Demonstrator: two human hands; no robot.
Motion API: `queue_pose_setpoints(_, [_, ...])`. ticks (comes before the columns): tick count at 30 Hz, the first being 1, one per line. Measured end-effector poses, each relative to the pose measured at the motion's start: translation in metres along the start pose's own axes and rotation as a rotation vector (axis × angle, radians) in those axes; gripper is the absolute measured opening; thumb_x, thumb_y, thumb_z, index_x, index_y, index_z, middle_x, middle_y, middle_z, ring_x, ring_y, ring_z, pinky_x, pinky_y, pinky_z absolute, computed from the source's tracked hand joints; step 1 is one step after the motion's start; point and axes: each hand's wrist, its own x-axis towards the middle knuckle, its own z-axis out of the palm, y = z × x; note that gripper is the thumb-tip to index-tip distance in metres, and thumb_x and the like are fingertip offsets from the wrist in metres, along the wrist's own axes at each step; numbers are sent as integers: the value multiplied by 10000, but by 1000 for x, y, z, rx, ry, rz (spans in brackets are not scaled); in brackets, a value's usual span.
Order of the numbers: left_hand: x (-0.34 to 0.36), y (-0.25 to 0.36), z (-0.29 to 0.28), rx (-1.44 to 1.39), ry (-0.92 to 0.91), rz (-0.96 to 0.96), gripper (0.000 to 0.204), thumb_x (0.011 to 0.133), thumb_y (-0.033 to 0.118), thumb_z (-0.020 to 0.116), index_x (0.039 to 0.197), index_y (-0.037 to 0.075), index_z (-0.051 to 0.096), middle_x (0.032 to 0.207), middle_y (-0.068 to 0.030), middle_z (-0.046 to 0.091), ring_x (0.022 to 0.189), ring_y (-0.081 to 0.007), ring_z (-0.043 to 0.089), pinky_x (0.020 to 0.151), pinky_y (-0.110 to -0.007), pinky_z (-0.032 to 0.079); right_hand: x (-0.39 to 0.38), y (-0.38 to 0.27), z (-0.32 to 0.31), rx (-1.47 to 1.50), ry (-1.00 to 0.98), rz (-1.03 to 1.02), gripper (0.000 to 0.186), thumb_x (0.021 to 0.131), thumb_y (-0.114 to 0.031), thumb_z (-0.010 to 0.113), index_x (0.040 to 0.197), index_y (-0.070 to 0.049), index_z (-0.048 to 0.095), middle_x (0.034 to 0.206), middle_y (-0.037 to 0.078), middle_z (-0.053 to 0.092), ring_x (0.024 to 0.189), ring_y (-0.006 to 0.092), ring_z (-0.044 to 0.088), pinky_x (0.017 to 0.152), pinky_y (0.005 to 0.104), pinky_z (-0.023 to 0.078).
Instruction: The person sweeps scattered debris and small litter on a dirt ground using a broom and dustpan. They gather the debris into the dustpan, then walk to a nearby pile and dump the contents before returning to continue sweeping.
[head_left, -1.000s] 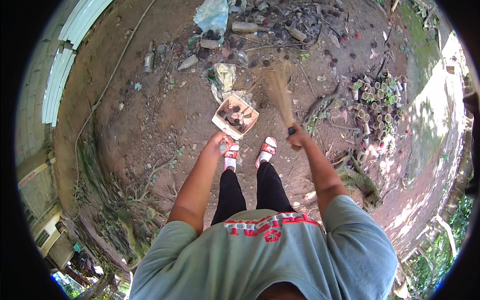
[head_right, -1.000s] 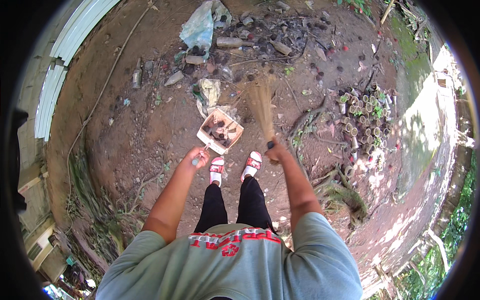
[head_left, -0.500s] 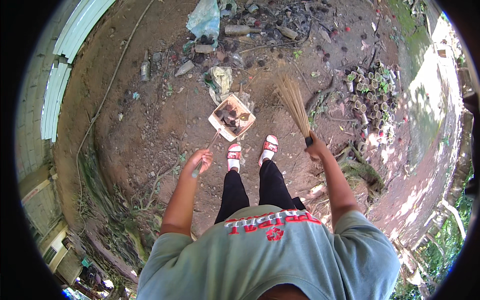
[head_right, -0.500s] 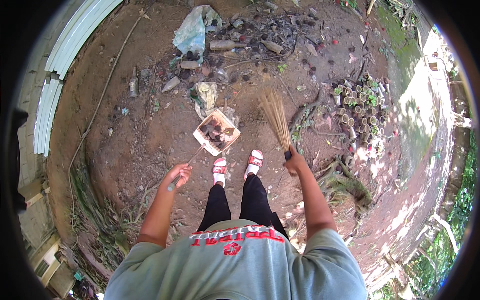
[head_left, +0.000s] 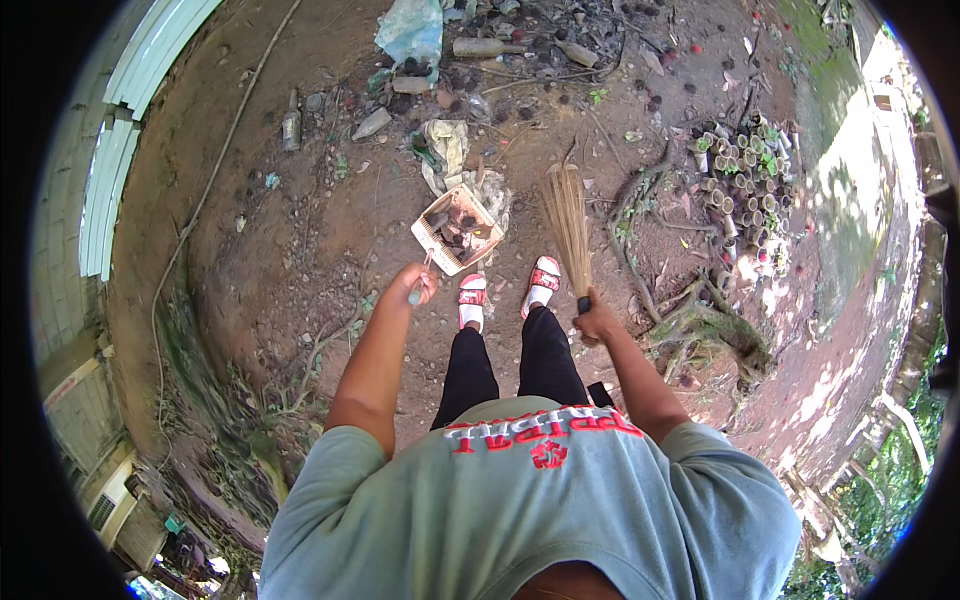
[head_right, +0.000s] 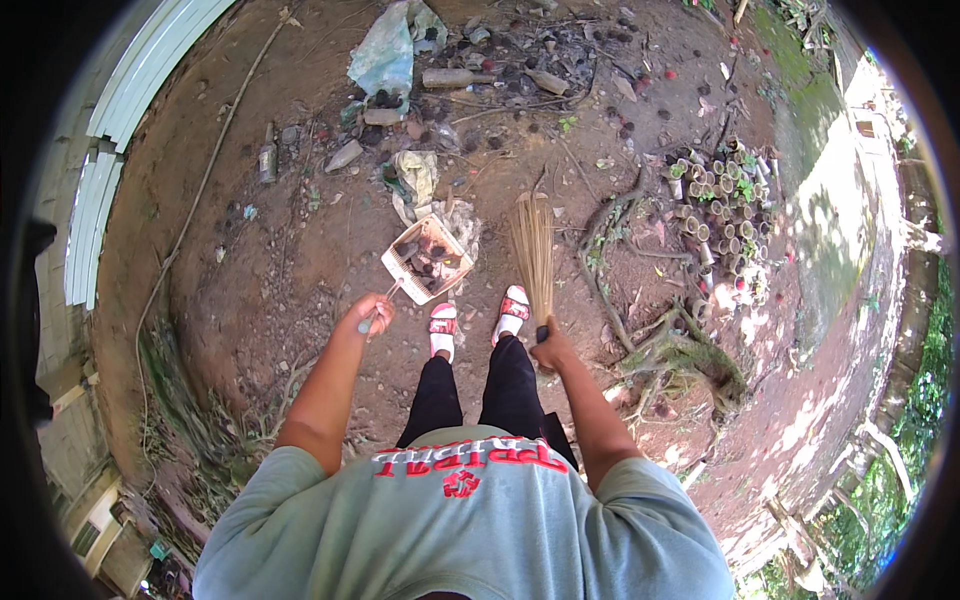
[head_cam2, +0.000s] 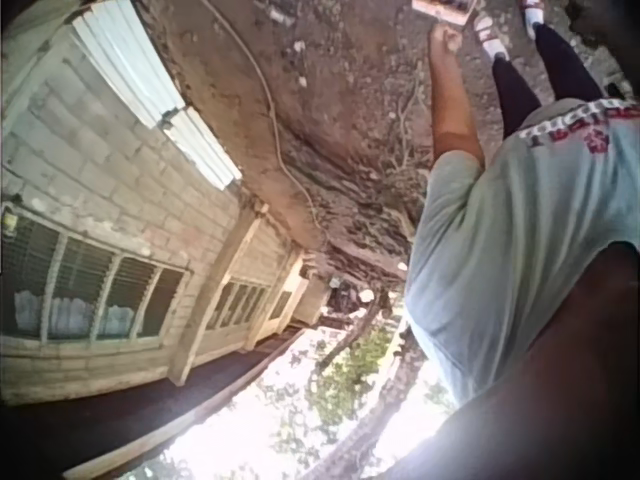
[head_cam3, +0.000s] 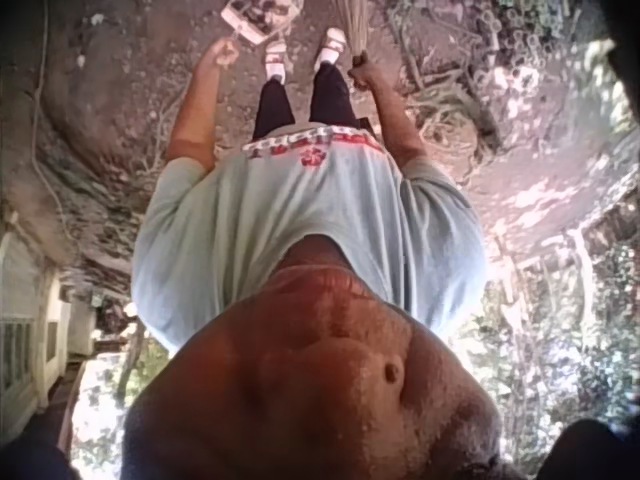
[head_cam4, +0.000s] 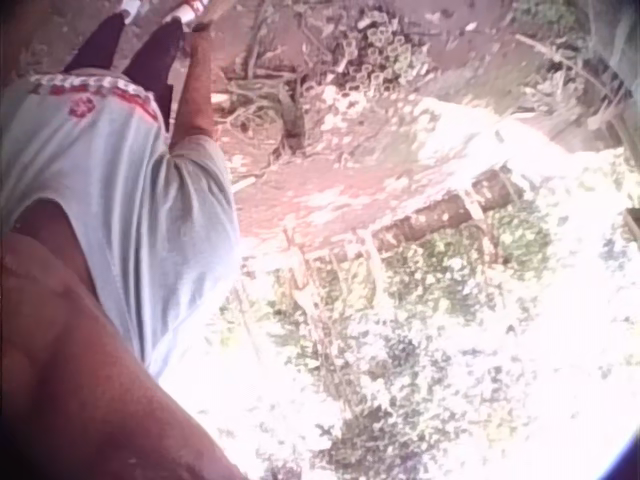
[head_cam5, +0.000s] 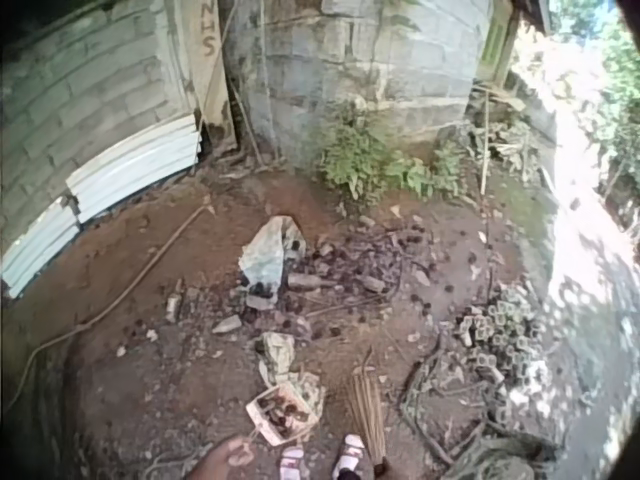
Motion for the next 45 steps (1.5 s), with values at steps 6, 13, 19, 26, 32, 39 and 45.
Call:
queue_pose_setpoints(6, [-18,3,-27,-87,-111,-35,107,888,62,477,850,10,391,636,-27,427,463,-80,414,409,-202,384,-48,-43,30,128,-312,-22,970,668,-152,692,1504,-158,200,979,199,677,791,272,679,700,366,535])
queue_pose_setpoints(13, [-74,-7,-94,-147,-105,34,253,963,149,493,978,-98,443,626,-17,413,460,-74,417,382,-169,352,-52,-83,-64,-108,3,-207,923,686,-127,684,1491,-195,240,953,211,675,768,300,680,653,389,536])
queue_pose_setpoints(19, [-51,-29,-66,-263,-218,182,153,896,47,530,932,-47,414,663,-48,434,502,-104,427,451,-200,396,82,-119,34,-64,-19,-95,994,681,-166,692,1506,-189,137,848,231,657,605,296,655,532,373,527])
queue_pose_setpoints(26, [-10,7,-24,-325,-194,205,105,808,-61,498,831,4,418,668,-48,432,531,-130,422,450,-235,401,-74,-44,61,-131,-262,-182,982,669,-153,673,1506,-151,160,835,196,647,729,289,636,648,380,514])
queue_pose_setpoints(32, [-10,-3,-49,36,-237,205,73,877,59,510,877,-1,468,586,-10,440,468,-95,436,420,-215,394,-26,-66,88,-80,-91,-34,976,653,-161,686,1500,-163,202,791,173,677,645,256,671,563,368,533])
queue_pose_setpoints(39, [-53,-11,-96,258,-168,-183,255,892,92,530,669,114,407,540,45,405,445,-47,421,421,-179,372,-130,-68,40,42,-313,-116,948,669,-164,699,1494,-188,233,900,203,664,724,292,667,634,390,534])
queue_pose_setpoints(45, [-110,-26,-62,375,-119,-260,180,891,97,543,732,76,460,560,54,420,431,-16,414,404,-147,343,-210,13,-66,440,-196,-116,952,729,-58,686,1511,-222,169,757,85,596,538,188,587,487,317,490])
